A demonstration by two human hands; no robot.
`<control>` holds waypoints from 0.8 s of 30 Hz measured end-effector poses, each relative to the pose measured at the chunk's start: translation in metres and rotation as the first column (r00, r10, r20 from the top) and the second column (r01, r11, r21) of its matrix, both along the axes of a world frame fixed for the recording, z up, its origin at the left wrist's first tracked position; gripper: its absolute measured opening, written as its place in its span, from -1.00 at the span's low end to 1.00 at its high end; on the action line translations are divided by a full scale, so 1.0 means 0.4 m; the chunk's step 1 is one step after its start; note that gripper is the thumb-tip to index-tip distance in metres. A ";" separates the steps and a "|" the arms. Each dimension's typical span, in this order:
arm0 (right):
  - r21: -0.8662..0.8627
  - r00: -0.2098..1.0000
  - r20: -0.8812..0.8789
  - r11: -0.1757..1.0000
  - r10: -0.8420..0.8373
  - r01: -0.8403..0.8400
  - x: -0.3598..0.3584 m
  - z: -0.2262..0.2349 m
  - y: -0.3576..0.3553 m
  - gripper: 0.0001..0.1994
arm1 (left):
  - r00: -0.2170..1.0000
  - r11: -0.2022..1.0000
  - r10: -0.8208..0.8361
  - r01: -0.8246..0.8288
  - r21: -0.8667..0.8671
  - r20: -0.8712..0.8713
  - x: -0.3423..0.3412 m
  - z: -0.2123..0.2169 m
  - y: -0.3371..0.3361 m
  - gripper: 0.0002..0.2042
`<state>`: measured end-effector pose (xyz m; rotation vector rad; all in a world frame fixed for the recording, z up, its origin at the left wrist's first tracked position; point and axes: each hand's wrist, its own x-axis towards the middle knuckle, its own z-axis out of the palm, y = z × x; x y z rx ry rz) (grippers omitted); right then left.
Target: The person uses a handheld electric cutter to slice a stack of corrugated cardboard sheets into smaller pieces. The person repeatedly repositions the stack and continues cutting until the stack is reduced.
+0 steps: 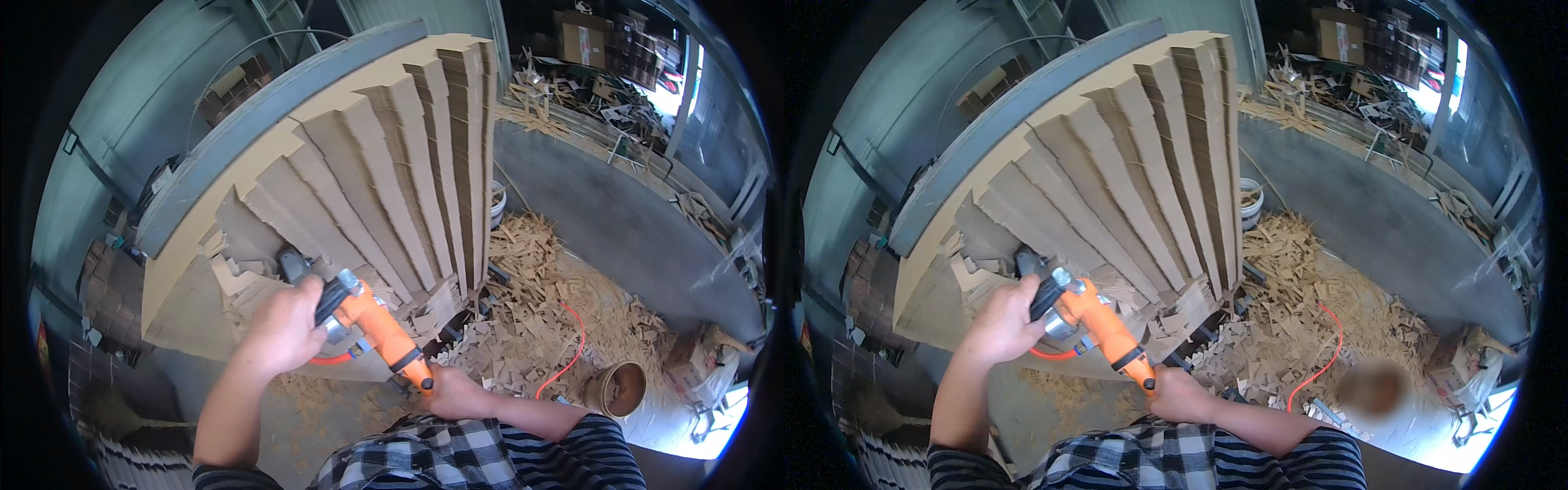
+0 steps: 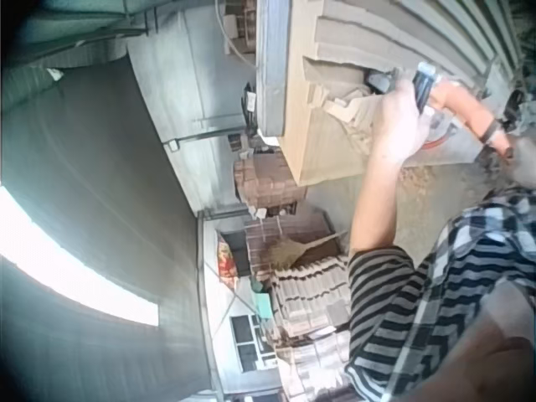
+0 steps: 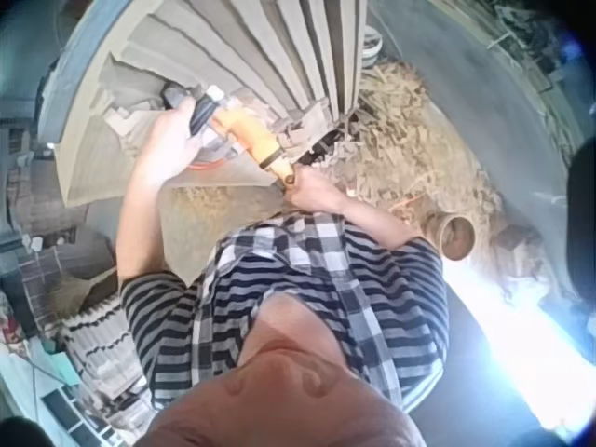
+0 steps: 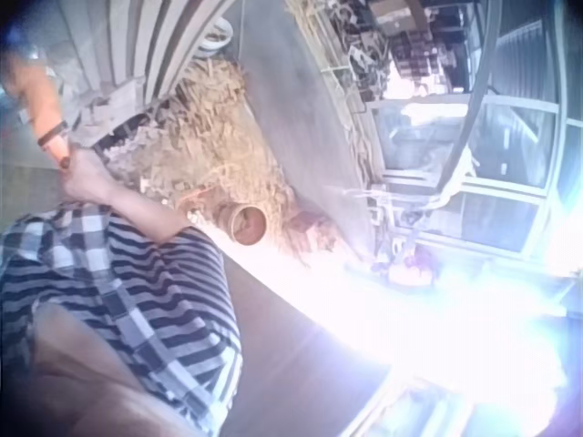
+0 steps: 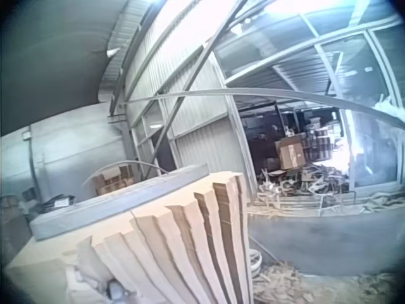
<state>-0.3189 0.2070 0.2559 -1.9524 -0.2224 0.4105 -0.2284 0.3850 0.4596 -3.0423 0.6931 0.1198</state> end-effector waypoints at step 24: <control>-0.442 0.979 -0.168 0.879 0.117 -0.181 -0.052 -0.205 -0.177 -0.55 | 0.872 0.874 -0.015 -0.227 -0.429 -0.490 -0.099 -0.378 -0.008 -0.61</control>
